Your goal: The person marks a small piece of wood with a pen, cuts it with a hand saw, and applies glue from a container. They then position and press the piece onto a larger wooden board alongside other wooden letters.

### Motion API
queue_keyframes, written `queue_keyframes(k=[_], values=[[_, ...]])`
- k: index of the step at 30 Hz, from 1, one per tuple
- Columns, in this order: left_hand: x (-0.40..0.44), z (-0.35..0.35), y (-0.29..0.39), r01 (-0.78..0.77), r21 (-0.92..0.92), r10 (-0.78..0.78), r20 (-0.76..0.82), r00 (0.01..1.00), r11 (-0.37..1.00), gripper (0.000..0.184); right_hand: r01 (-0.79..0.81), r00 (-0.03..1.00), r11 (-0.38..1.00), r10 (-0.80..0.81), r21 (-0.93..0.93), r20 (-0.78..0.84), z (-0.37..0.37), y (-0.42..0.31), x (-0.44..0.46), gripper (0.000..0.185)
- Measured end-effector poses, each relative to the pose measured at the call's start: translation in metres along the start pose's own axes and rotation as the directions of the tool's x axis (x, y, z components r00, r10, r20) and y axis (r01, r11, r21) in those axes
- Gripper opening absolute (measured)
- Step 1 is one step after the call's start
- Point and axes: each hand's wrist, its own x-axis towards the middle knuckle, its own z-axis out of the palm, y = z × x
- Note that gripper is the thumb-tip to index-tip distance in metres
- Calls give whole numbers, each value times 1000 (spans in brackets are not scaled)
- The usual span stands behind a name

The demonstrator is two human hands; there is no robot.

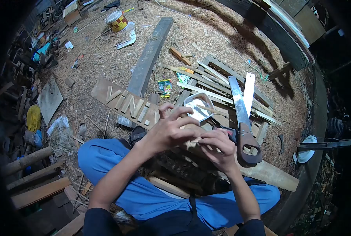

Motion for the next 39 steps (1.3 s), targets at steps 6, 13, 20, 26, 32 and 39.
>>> queue_keyframes(k=[6,13,20,26,32,39], values=[[-8,-6,-12,181,125,-189,60,980,976,23,-117,993,942,103,-315,-61,19,3,-4,22],[-19,-4,-9,193,165,-212,104,972,967,21,-118,993,864,116,-490,-33,25,2,0,26],[-20,-1,-8,193,156,-215,139,967,969,19,-174,983,925,183,-338,-5,28,13,-3,26],[-19,5,-9,189,131,-206,131,970,973,17,-187,982,921,190,-341,-24,35,8,-2,20],[-19,4,-10,201,148,-225,165,960,968,18,-181,983,918,179,-352,-38,39,7,0,18],[-21,5,-9,211,148,-236,174,956,966,19,-177,983,938,184,-299,-5,34,12,-4,22]])
